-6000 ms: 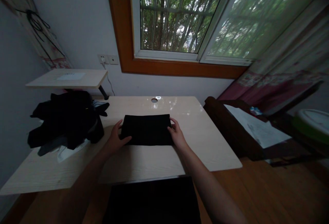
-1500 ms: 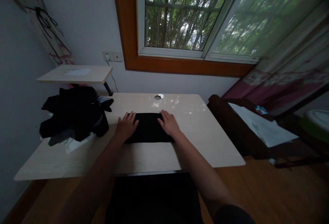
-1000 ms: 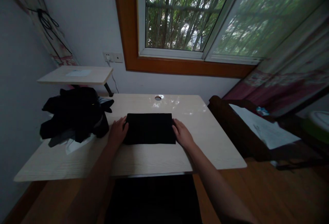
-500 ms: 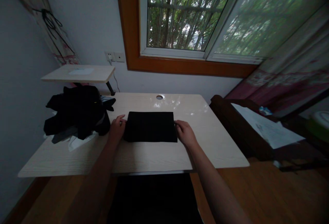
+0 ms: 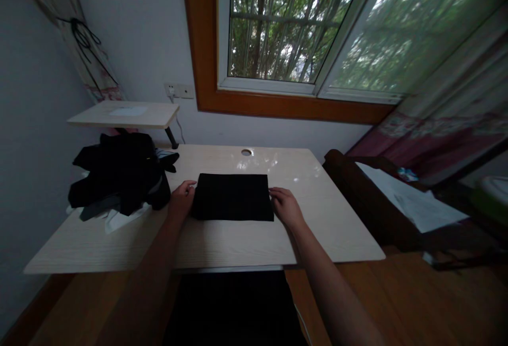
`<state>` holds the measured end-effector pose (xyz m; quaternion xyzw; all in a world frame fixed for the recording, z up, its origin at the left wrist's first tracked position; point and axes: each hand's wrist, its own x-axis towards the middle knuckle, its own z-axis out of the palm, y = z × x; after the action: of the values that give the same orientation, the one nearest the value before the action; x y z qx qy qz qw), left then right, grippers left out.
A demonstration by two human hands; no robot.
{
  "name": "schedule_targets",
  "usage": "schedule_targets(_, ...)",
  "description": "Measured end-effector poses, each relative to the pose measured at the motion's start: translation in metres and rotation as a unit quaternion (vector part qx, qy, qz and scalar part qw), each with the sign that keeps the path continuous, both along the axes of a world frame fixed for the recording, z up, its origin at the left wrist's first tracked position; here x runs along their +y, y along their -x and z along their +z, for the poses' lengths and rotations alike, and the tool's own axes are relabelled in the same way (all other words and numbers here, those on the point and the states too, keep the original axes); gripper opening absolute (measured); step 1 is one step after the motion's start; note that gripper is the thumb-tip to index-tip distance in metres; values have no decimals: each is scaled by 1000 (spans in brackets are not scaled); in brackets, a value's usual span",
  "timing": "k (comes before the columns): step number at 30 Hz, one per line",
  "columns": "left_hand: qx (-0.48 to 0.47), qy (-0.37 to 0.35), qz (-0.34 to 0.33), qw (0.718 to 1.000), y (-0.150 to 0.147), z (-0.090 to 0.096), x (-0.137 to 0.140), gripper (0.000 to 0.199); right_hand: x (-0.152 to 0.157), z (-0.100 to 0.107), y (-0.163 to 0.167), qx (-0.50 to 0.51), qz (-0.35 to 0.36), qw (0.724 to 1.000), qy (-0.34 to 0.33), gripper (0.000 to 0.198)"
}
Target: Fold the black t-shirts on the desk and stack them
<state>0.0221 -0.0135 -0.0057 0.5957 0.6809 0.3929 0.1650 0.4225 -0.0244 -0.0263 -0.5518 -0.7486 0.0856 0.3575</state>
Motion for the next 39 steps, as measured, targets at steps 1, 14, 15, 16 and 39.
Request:
schedule_targets(1,1,1,-1,1000,0,0,0,35,0,0,0,0,0,1000,0,37)
schedule_targets(14,16,11,6,1000,-1,1,-1,33,0,2,0,-5,-4,1000,-6,36)
schedule_targets(15,16,9,5,1000,-1,0,-1,33,-1,2,0,-5,-3,1000,-6,36)
schedule_targets(16,16,9,5,1000,-1,0,-1,33,-1,2,0,-5,-2,1000,-5,36)
schedule_targets(39,-13,25,-1,1000,6,-4,-2,36,-3,4,2,-4,-1,1000,-4,33)
